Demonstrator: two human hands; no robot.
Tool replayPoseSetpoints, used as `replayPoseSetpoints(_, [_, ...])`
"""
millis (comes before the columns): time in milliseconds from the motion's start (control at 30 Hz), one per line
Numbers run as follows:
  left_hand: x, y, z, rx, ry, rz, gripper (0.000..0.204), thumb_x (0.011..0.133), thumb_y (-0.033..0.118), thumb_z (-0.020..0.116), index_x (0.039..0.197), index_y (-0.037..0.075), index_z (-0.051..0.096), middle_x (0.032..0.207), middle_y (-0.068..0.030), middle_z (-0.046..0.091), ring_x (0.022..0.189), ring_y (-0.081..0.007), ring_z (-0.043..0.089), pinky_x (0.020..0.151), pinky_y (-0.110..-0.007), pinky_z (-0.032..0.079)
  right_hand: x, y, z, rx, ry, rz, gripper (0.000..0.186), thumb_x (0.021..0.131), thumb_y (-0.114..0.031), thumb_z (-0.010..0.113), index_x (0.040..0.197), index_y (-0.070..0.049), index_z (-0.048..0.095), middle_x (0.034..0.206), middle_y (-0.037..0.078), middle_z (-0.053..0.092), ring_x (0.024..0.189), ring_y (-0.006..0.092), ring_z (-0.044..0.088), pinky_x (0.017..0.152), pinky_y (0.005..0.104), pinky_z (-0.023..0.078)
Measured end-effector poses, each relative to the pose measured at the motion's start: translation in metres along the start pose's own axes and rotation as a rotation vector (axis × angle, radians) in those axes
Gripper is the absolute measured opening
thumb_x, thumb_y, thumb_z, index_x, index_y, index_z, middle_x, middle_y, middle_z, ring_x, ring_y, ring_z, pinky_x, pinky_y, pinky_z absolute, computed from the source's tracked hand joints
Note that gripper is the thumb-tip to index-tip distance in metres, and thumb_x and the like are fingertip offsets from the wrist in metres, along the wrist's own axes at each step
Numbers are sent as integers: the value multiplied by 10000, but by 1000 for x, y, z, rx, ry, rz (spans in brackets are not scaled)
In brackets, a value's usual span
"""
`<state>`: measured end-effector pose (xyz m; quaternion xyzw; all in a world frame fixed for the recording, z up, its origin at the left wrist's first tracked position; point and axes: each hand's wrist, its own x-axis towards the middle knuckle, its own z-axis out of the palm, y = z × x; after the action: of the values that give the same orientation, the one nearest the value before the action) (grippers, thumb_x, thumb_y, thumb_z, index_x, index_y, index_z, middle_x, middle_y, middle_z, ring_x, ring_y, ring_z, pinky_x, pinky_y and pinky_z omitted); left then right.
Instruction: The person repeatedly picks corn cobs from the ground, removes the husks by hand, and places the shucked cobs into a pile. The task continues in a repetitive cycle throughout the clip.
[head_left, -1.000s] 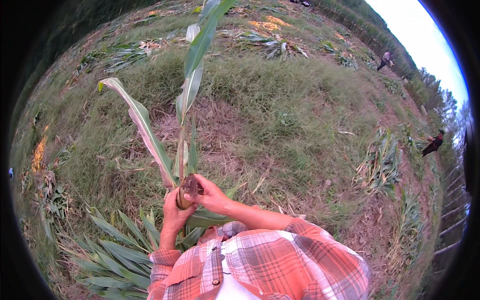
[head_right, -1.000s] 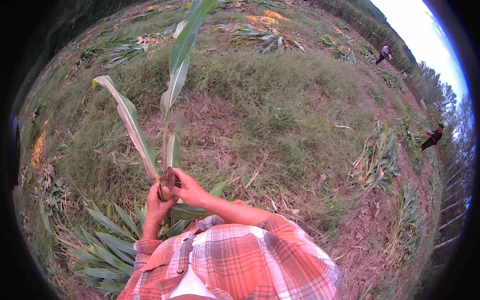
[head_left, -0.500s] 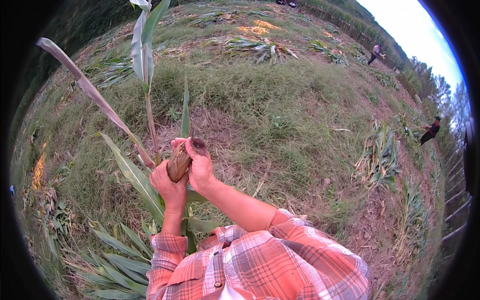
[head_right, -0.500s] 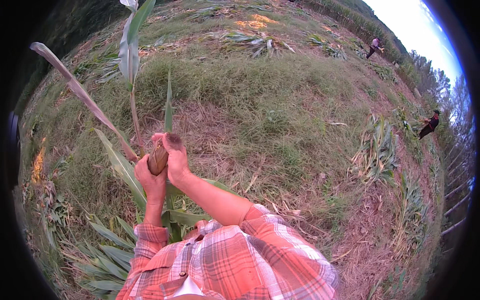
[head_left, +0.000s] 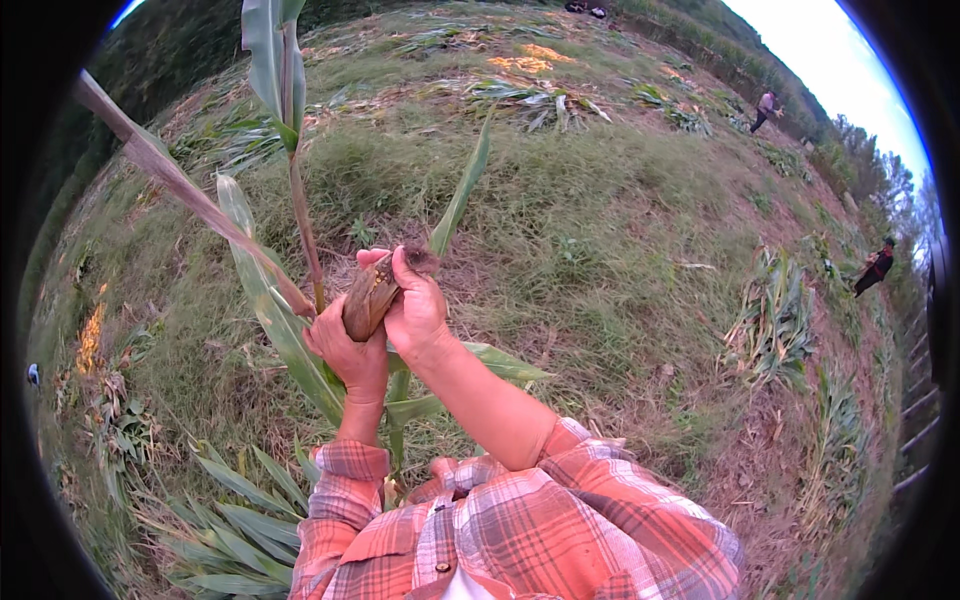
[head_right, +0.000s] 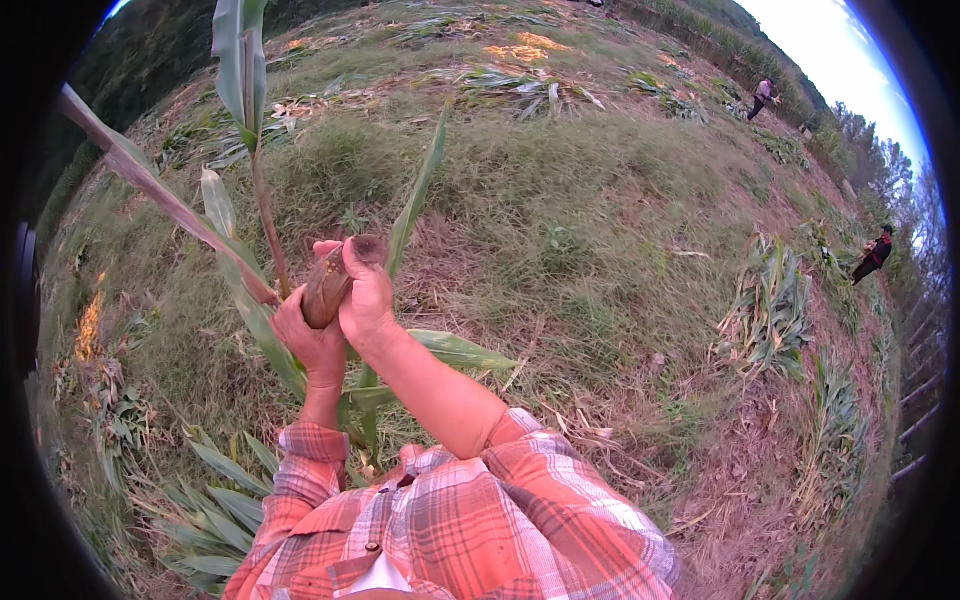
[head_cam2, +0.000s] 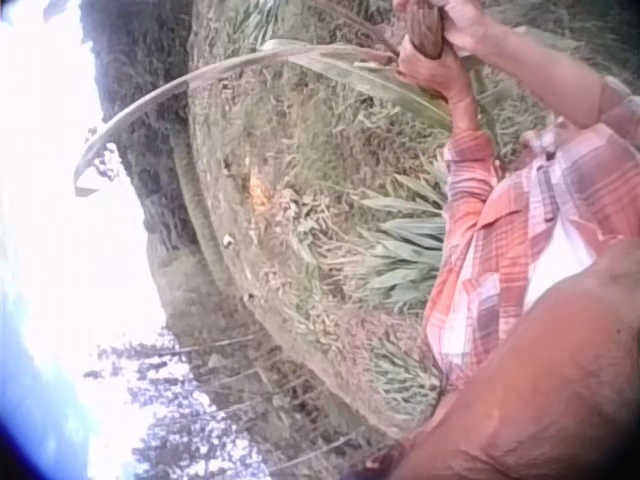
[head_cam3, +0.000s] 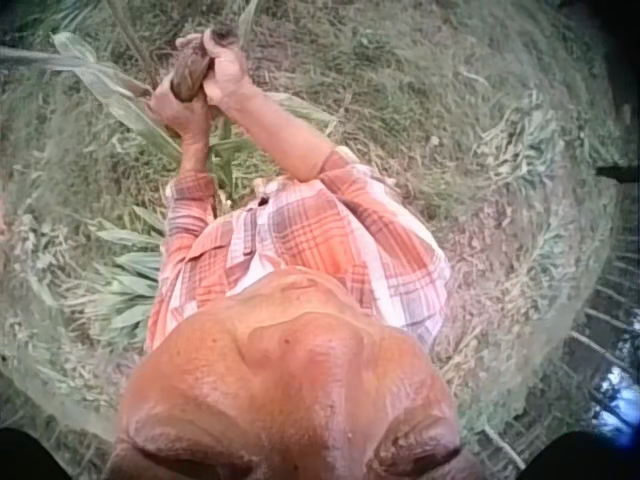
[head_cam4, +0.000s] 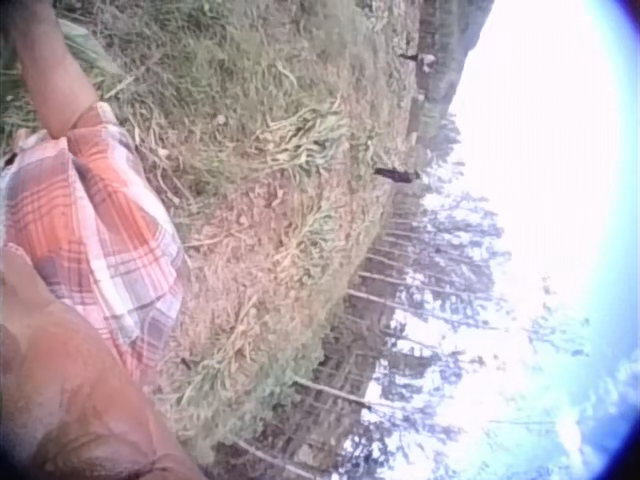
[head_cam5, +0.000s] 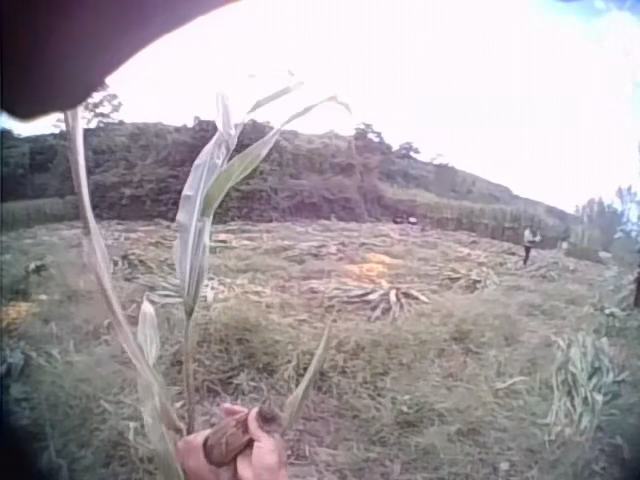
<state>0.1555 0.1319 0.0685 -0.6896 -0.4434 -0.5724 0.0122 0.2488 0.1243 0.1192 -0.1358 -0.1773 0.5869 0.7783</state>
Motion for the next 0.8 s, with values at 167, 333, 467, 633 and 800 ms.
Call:
replayPoseSetpoints(167, [-18,3,4,-83,51,-40,509,635,168,756,1090,112,536,1011,-48,585,1004,-262,520,972,-430,260,-7,2,-9,-1,101,53,231,935,-240,507,950,-28,598,1001,105,640,888,167,586,821,323,461])
replayPoseSetpoints(333, [-28,2,4,-86,29,-67,557,597,161,783,1091,109,533,992,-48,574,965,-273,508,939,-428,286,-7,3,-23,-34,171,54,154,929,-171,510,948,-29,564,957,137,646,837,188,607,777,331,489])
replayPoseSetpoints(467, [-27,3,1,-139,-25,-135,583,576,112,809,1087,73,530,1028,-95,536,963,-280,485,865,-385,376,0,4,-32,77,157,123,143,908,-169,543,947,-33,563,942,130,647,894,225,616,841,379,488])
replayPoseSetpoints(633, [-25,-25,-6,-736,-422,-373,610,733,40,712,1258,51,401,1223,-63,443,1147,-185,424,989,-315,338,3,13,-41,130,235,143,156,922,-183,522,938,-33,562,926,129,648,879,221,621,803,374,510])
replayPoseSetpoints(800, [-23,-2,-14,-748,-518,-369,608,887,155,559,1410,69,263,1400,-121,301,1260,-237,338,1038,-342,287,-17,38,-34,-70,170,-37,216,904,-235,566,935,-22,579,859,30,639,769,107,605,702,259,522])
